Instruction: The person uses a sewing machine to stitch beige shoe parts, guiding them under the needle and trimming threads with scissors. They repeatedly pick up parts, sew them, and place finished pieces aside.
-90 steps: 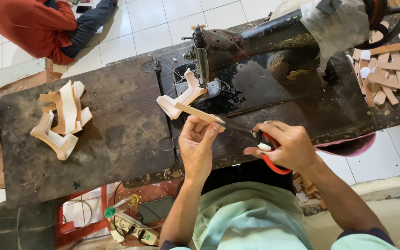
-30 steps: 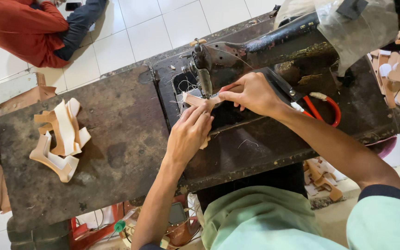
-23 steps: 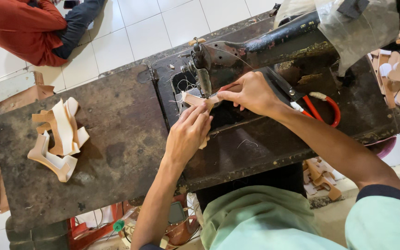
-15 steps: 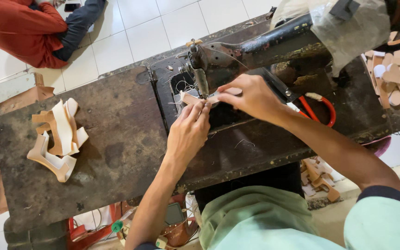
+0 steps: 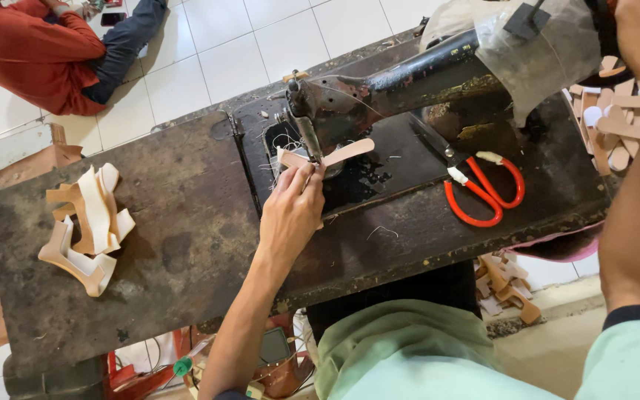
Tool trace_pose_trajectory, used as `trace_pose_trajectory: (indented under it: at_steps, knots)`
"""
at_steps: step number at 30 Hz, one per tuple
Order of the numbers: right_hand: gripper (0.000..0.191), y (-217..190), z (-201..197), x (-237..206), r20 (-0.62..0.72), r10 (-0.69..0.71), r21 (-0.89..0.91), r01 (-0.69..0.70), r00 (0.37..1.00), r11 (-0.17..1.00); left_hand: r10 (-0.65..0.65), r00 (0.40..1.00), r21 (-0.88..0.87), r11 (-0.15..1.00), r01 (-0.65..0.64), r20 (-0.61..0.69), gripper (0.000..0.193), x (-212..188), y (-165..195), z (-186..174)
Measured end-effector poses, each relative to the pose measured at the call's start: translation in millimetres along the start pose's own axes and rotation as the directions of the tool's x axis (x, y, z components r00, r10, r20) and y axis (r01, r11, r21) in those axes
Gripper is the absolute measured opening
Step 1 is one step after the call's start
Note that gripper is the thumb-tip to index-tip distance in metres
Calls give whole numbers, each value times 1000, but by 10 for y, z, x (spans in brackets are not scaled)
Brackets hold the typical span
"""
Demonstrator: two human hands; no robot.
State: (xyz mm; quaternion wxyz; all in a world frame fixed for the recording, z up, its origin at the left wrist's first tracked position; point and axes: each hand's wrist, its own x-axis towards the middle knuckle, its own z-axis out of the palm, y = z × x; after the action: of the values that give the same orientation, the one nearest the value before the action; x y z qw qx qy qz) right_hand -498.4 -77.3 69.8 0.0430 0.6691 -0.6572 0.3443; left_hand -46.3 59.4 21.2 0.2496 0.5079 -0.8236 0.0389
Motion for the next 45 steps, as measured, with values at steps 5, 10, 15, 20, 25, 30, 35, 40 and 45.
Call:
trace_pose_trajectory:
  at_steps: [5, 10, 15, 20, 25, 30, 35, 40, 45]
  knots:
    - [23, -17, 50, -246, -130, 40, 152, -20, 991, 988, 21, 1000, 18, 1000, -21, 6, 44, -6, -8, 6]
    - [24, -309, 8, -623, -460, 135, 430, 87, 877, 899, 73, 993, 80, 994, -81, 92, 52, -42, -37, -11]
    - [32, -337, -475, -934, -395, 63, 512, 163, 917, 843, 221, 943, 320, 900, -295, 248, 52, -183, -30, 197]
    - [28, 60, -1019, -987, -449, 111, 331, 49, 887, 942, 168, 984, 195, 969, -153, -64, 32, -181, -120, 633]
    - [29, 899, -1386, -947, -444, 128, 159, -62, 887, 985, 208, 968, -352, 904, -245, -139, 33, 243, 729, 732]
    - [31, 1682, -1463, -775, -449, 255, 239, -159, 857, 958, 512, 849, -581, 655, -483, -129, 40, 1021, 2529, 704]
    - [35, 2193, -1433, -335, -414, 277, 187, -217, 867, 958, 588, 808, -517, 683, -516, -31, 40, 2585, 3942, 1851]
    - [44, 2611, -1407, 194, -419, 281, 73, -276, 863, 958, 524, 839, -374, 814, -445, 142, 70, 3213, 4232, 2858]
    - [75, 3146, -1398, 860, -414, 128, -246, -246, 901, 938, 478, 831, -282, 871, -404, 285, 68, 3151, 4133, 3210]
